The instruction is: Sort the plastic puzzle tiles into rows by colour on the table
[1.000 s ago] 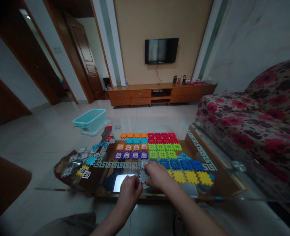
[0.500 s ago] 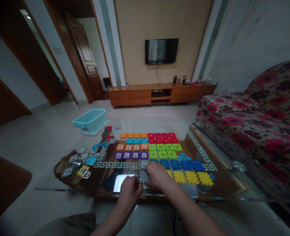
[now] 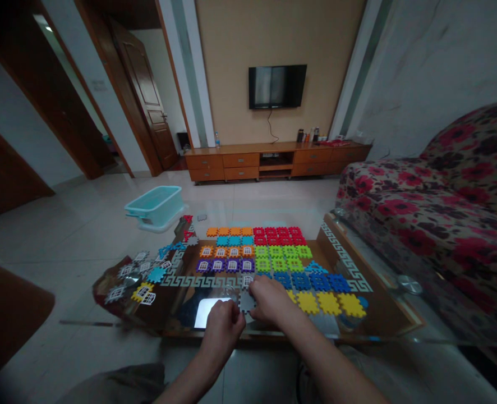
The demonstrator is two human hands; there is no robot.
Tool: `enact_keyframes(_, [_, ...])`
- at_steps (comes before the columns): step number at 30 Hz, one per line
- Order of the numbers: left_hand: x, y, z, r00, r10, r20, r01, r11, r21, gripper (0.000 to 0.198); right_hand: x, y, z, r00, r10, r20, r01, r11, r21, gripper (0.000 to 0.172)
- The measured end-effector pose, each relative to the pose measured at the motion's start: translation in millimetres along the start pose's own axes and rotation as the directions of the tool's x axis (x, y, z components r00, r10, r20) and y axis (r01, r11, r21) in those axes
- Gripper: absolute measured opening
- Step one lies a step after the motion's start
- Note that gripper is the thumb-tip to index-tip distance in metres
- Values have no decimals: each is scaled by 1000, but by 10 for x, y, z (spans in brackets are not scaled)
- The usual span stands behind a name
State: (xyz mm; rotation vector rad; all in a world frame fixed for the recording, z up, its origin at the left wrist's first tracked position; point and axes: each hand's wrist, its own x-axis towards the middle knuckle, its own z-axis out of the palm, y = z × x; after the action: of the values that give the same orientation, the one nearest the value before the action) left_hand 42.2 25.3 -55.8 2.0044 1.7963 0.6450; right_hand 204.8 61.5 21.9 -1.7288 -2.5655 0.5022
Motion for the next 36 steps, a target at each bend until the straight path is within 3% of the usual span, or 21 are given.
enact_keyframes(8, [9,12,2,1000,-10,-4,10,1000,-10,11,-35,-27,-65,1000,-14,20,14,1000,-14,40])
enact_keyframes(36, [-2,2,27,1000,24,-9,-24,999,-39,7,-3,-38,5,1000,-21,-3,20,998,-61,41])
